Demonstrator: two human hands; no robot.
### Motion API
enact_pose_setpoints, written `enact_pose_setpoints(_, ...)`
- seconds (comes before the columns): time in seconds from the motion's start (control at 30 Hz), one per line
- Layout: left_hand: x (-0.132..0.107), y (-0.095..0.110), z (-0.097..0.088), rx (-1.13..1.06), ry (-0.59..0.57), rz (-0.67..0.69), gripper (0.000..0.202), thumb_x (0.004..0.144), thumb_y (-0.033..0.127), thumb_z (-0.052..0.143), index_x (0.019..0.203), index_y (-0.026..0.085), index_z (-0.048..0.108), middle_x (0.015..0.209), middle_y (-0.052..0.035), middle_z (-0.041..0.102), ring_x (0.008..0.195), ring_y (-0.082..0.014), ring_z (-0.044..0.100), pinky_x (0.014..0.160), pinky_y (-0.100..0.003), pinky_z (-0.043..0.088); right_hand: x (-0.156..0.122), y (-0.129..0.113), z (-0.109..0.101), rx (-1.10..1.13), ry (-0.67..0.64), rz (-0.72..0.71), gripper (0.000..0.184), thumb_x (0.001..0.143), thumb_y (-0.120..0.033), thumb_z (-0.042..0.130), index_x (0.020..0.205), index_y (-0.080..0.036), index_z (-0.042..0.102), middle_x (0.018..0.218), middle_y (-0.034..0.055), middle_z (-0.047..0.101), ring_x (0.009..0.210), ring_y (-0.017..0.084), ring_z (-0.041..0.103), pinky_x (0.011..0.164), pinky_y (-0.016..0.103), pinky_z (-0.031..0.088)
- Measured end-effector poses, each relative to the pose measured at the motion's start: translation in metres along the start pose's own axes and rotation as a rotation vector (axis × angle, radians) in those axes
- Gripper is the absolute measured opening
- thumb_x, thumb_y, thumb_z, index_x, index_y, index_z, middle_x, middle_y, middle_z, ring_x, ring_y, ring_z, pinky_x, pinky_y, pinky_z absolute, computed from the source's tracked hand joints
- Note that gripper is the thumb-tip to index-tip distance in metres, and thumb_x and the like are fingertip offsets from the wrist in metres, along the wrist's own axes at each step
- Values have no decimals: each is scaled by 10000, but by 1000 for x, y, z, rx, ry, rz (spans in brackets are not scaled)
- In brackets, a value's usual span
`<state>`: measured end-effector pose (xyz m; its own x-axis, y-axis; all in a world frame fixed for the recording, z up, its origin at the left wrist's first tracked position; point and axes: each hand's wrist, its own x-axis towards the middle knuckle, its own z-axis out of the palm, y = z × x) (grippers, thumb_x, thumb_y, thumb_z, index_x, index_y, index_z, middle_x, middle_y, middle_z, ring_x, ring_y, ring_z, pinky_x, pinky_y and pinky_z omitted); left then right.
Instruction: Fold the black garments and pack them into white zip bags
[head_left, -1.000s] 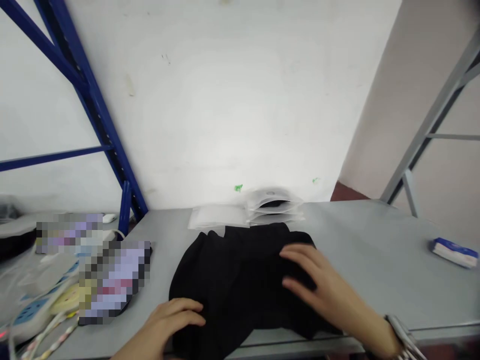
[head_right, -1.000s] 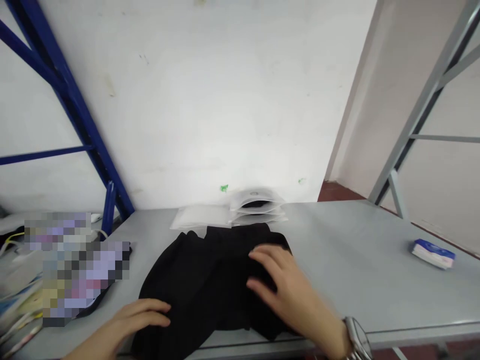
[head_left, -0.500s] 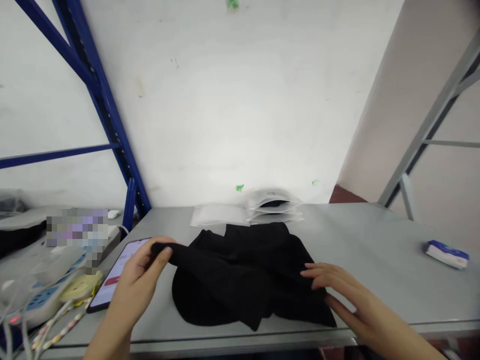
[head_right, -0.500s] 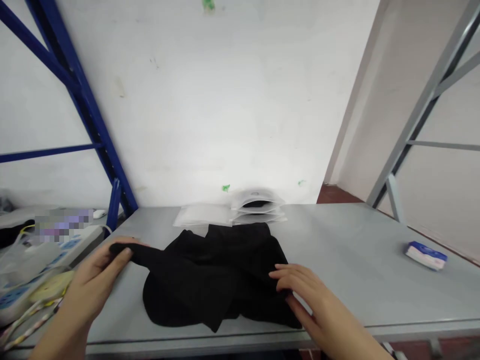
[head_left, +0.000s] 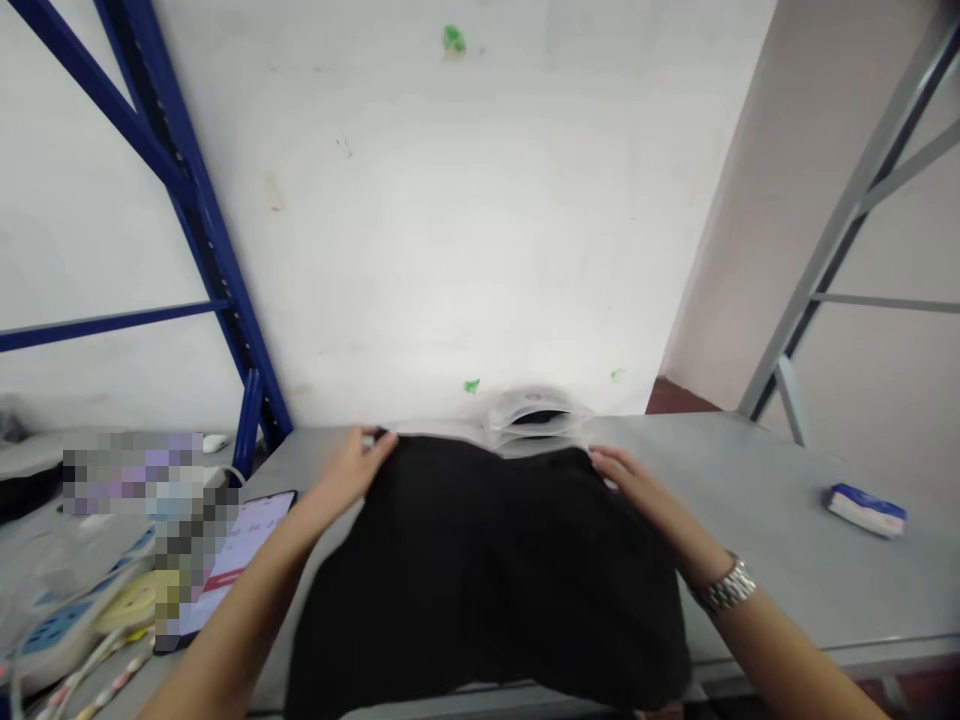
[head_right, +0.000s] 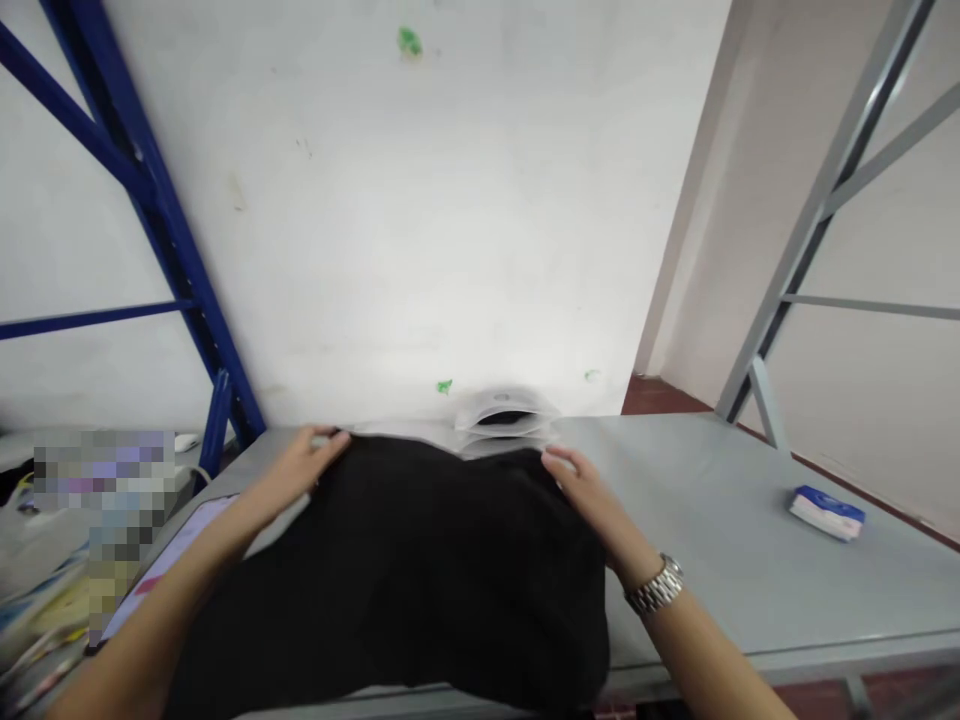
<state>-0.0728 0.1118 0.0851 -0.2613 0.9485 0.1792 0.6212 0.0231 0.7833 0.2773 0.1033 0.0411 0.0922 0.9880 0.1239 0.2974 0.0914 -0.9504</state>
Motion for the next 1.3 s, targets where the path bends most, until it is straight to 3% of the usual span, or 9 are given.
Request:
enact_pose_setpoints(0.1, -7, -32, 25, 0, -243, -28, 691, 682, 519, 603, 1226, 111, 482, 593, 25, 575, 429, -168, 557, 390, -278, 472, -10, 28, 3, 139, -151, 240, 645, 797, -539, 553, 1334, -223, 384, 1160, 104, 656, 990, 254, 661, 879, 387, 518)
enact_pose_setpoints(0.2, -15, -51, 38, 12, -335, 11, 534, 646, 406, 633, 1137, 203, 577, 684, 32, 567, 432, -125, 530, 406, -257, 474, -20, 42, 1, 94, -243, 173, 805, 728, -367, 676, 1412, -245, 269, 1256, 100, 601, 1086, 254, 613, 969, 431, 463)
enact_pose_setpoints(0.37, -8, -43, 29, 47, -274, 106, 325, 693, 302, 541, 982, 217, 663, 886, -37, 642, 772, -204, 627, 760, -344, 504, -9, 36, -2, -92, -196, -163, 493, 713, -175, 585, 1194, -281, 588, 1296, 18, 580, 1228, 246, 496, 1093, 454, 309)
enact_pose_setpoints(0.57, -14, -40, 15, 75, -256, 174, 344, 686, 245, 505, 977, 266, 686, 1119, -29, 661, 1064, -265, 583, 997, -414, 381, 6, 41, 5, -237, -223, -113, 433, 732, -192, 550, 1150, -262, 632, 1207, 35, 641, 1136, 259, 568, 1032, 466, 380)
enact_pose_setpoints(0.8, -14, -63, 28, 28, -312, 126, 375, 616, 190, 547, 942, 236, 727, 1137, -72, 675, 1117, -295, 578, 1008, -432, 391, 4, 61, 8, -351, -269, -150, 480, 751, -159, 509, 1214, -255, 589, 1279, 44, 587, 1199, 238, 519, 1071, 448, 342)
enact_pose_setpoints(0.9, -15, -46, 15, -40, -329, 96, 412, 678, 236, 550, 1066, 214, 687, 1151, -76, 671, 1076, -272, 611, 958, -398, 446, 5, 57, 8, -362, -273, -211, 454, 768, -144, 475, 1189, -258, 602, 1252, 51, 590, 1176, 240, 528, 1066, 460, 349)
enact_pose_setpoints(1.07, -45, 9, -17, -542, -387, -33, 572, 766, 326, 615, 1316, 217, 503, 891, -42, 735, 874, -220, 682, 784, -314, 532, -21, 21, 25, -255, 26, -332, 379, 829, -343, 545, 1190, -232, 580, 1347, 114, 475, 1272, 300, 407, 1088, 534, 276)
enact_pose_setpoints(1.2, -96, 53, -2, -511, -599, 155, 473, 850, 282, 540, 1319, 309, 492, 978, -23, 713, 790, -176, 683, 712, -295, 548, -64, -32, 50, 362, -545, -188, 726, 756, -497, 654, 1389, -355, 328, 1420, 66, 425, 1194, 274, 512, 958, 465, 456)
enact_pose_setpoints(1.3, -131, 69, 22, -379, -731, 450, 406, 817, 125, 516, 1174, 292, 614, 1267, -23, 599, 1093, -192, 593, 923, -315, 482, -78, -54, 65, 493, -438, -8, 563, 673, -456, 748, 1180, -291, 568, 1131, 52, 653, 1040, 261, 605, 889, 400, 498)
